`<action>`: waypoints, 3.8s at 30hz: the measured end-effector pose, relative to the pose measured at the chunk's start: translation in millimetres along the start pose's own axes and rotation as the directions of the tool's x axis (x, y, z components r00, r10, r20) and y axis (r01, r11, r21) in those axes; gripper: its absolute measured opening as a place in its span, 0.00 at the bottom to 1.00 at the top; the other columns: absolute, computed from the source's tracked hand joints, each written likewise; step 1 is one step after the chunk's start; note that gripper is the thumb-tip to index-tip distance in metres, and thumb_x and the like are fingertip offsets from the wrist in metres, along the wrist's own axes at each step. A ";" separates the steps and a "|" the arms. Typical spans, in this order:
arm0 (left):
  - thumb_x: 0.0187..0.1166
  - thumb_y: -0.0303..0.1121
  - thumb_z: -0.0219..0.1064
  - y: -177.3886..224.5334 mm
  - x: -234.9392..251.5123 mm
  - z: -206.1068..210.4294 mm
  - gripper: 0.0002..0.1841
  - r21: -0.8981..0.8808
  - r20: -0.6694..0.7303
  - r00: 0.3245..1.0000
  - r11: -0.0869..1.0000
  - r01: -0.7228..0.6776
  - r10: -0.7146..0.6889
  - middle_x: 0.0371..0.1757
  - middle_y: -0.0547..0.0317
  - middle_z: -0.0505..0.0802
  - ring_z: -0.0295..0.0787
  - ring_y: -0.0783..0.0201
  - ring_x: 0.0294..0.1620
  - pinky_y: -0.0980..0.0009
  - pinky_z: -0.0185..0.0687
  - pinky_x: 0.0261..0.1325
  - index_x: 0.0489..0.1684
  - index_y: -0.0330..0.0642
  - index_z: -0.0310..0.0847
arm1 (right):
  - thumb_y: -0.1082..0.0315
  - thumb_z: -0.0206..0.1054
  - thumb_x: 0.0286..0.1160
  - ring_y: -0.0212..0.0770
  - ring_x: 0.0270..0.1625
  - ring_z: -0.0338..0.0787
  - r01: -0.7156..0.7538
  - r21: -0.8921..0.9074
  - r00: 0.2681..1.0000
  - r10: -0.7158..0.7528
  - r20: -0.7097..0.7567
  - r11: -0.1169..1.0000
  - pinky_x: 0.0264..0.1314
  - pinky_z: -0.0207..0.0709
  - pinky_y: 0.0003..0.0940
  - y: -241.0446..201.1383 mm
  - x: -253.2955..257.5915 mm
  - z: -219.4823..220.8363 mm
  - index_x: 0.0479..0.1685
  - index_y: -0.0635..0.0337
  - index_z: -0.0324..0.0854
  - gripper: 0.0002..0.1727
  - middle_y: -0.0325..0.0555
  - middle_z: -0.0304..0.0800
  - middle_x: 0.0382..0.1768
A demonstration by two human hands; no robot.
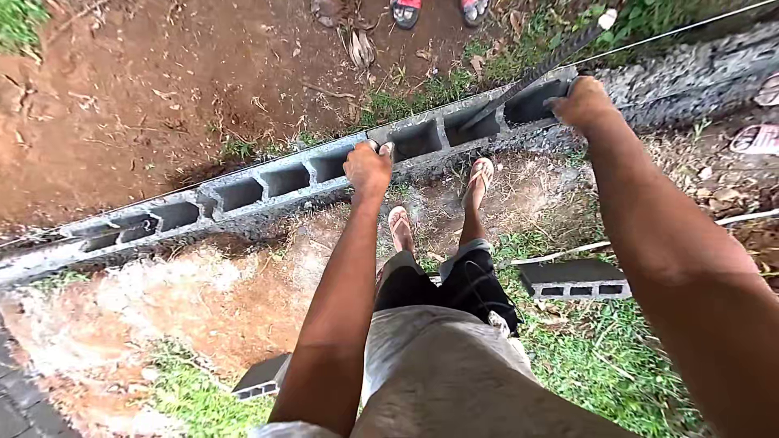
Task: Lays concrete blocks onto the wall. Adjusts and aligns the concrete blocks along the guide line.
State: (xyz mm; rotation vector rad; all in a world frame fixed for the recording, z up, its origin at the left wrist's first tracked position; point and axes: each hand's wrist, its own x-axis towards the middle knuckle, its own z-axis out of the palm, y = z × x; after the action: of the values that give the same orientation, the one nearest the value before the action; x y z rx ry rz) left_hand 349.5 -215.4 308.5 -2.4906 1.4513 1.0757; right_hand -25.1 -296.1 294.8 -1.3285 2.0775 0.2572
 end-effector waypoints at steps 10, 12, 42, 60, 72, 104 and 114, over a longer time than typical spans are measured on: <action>0.85 0.51 0.63 4.1 4.8 -3.3 0.21 0.011 0.003 1.000 1.000 0.011 -0.011 0.54 0.41 0.93 0.89 0.41 0.62 0.36 0.75 0.66 0.47 0.40 0.89 | 0.57 0.67 0.83 0.81 0.73 0.77 0.010 -0.056 0.998 -0.007 0.059 0.998 0.70 0.65 0.83 -5.0 2.9 -7.7 0.61 0.80 0.77 0.28 0.83 0.80 0.64; 0.85 0.51 0.63 3.0 4.2 -3.3 0.21 0.003 0.003 1.000 1.000 0.005 -0.005 0.55 0.41 0.93 0.88 0.41 0.63 0.36 0.75 0.67 0.48 0.40 0.89 | 0.57 0.67 0.83 0.81 0.74 0.77 0.013 -0.064 0.998 -0.009 0.062 0.998 0.70 0.65 0.83 -3.9 4.7 -6.8 0.61 0.81 0.77 0.28 0.84 0.80 0.65; 0.82 0.51 0.68 7.9 7.4 -11.1 0.20 0.010 0.065 0.995 0.997 0.072 -0.073 0.52 0.41 0.94 0.89 0.42 0.61 0.37 0.77 0.65 0.46 0.41 0.90 | 0.57 0.68 0.81 0.82 0.73 0.77 0.023 -0.088 0.998 -0.018 0.057 0.996 0.70 0.65 0.83 0.4 12.2 -0.8 0.65 0.81 0.76 0.29 0.84 0.80 0.65; 0.80 0.52 0.69 8.3 10.4 -10.8 0.20 0.027 0.070 0.993 0.995 0.095 -0.097 0.55 0.41 0.94 0.89 0.41 0.63 0.36 0.79 0.64 0.50 0.44 0.91 | 0.58 0.69 0.82 0.82 0.74 0.76 0.009 -0.090 0.998 -0.004 0.065 0.996 0.71 0.64 0.84 -4.0 9.8 -0.1 0.65 0.80 0.77 0.29 0.85 0.79 0.65; 0.79 0.53 0.71 11.1 5.8 -7.8 0.23 0.045 0.015 0.999 0.998 0.048 -0.048 0.54 0.33 0.92 0.88 0.32 0.62 0.29 0.77 0.63 0.49 0.39 0.90 | 0.59 0.71 0.78 0.75 0.74 0.80 -0.028 -0.032 0.995 0.031 0.100 0.999 0.72 0.71 0.77 -5.3 9.0 -6.8 0.71 0.76 0.74 0.31 0.77 0.81 0.68; 0.79 0.43 0.74 85.6 -10.7 108.1 0.46 -0.999 0.046 0.669 -0.019 0.048 -0.742 0.83 0.40 0.76 0.77 0.51 0.80 0.50 0.78 0.78 0.93 0.40 0.47 | 0.51 0.58 0.90 0.69 0.65 0.88 0.472 -0.228 0.821 -0.332 0.464 0.851 0.70 0.74 0.73 27.8 21.5 -93.2 0.75 0.62 0.79 0.27 0.67 0.90 0.60; 0.81 0.30 0.63 105.1 12.3 102.2 0.42 -0.991 0.079 0.467 -0.018 0.134 -0.880 0.79 0.35 0.80 0.78 0.44 0.80 0.47 0.72 0.82 0.95 0.39 0.41 | 0.64 0.52 0.90 0.24 0.27 0.84 0.640 0.513 0.432 -0.820 0.375 0.572 0.33 0.84 0.23 -135.8 58.0 -108.3 0.39 0.55 0.78 0.12 0.28 0.85 0.28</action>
State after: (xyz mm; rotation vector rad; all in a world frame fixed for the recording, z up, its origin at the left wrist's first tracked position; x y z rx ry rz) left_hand 216.1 -243.6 253.2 -3.8261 -1.0593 1.0363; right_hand 31.7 -455.0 366.1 -1.5830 0.8112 -0.0564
